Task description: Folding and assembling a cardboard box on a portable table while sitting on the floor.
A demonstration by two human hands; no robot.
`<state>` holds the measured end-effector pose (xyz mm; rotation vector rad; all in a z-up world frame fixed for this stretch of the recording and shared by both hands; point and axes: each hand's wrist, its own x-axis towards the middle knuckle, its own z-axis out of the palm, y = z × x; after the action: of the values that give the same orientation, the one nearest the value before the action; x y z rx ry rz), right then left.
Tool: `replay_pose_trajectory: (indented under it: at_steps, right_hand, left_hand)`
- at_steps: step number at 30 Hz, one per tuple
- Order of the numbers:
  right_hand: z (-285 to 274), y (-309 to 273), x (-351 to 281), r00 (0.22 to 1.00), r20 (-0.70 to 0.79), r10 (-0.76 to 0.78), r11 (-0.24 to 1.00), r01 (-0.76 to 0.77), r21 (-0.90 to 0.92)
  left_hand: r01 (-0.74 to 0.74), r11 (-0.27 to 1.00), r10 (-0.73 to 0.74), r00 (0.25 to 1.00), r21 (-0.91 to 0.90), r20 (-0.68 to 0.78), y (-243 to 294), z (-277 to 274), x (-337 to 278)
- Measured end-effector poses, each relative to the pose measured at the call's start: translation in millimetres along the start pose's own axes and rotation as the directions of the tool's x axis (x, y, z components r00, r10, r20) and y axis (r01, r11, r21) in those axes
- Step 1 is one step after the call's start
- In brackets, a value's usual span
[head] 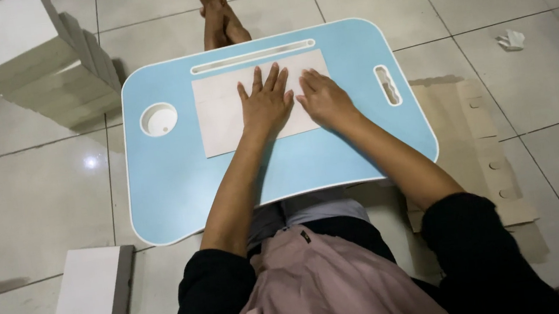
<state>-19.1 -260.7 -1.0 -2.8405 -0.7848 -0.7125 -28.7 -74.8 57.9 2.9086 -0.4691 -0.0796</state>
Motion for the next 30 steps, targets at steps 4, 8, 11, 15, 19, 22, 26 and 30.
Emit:
replay_pose_trajectory:
  at_steps: [4,8,11,15,19,22,26,30]
  right_hand:
    - [7.3,-1.2,24.7,0.999,-0.033,0.017,1.0,-0.017,0.001]
    - [14.9,-4.2,36.9,0.995,-0.007,0.101,0.993,-0.1,0.055]
    - [17.5,-4.0,42.9,0.988,0.048,0.149,0.983,-0.153,0.098]
    - [9.6,-6.1,45.4,0.961,0.177,0.213,0.961,-0.239,0.141]
    - [-4.0,-12.6,48.7,0.937,0.252,0.24,0.945,-0.285,0.159]
    - [-5.1,-29.0,57.3,0.888,0.338,0.311,0.924,-0.366,0.112]
    - [26.4,-72.6,76.7,0.933,0.225,0.28,0.936,-0.317,0.151]
    - [-5.8,-146.7,94.9,0.924,0.382,0.04,0.972,-0.124,0.198]
  left_hand:
    - [0.001,1.0,-0.001,1.0,0.017,0.017,-0.2,0.4,1.9]
    - [0.011,1.0,-0.012,1.0,0.029,0.028,0.3,-0.6,-1.2]
    - [0.03,1.0,-0.03,0.999,0.003,0.018,-14.8,2.3,0.7]
    - [0.117,0.992,-0.119,0.993,0.05,0.028,-53.5,-11.8,-14.7]
    - [0.206,0.978,-0.206,0.979,0.019,-0.003,-105.9,-16.2,-39.1]
    - [0.273,0.961,-0.274,0.961,-0.04,-0.026,-116.1,-16.2,-48.2]
    - [0.287,0.957,-0.288,0.957,-0.043,-0.043,-116.6,-12.4,-42.1]
    - [0.281,0.958,-0.284,0.958,-0.05,-0.048,-114.8,-13.1,-47.2]
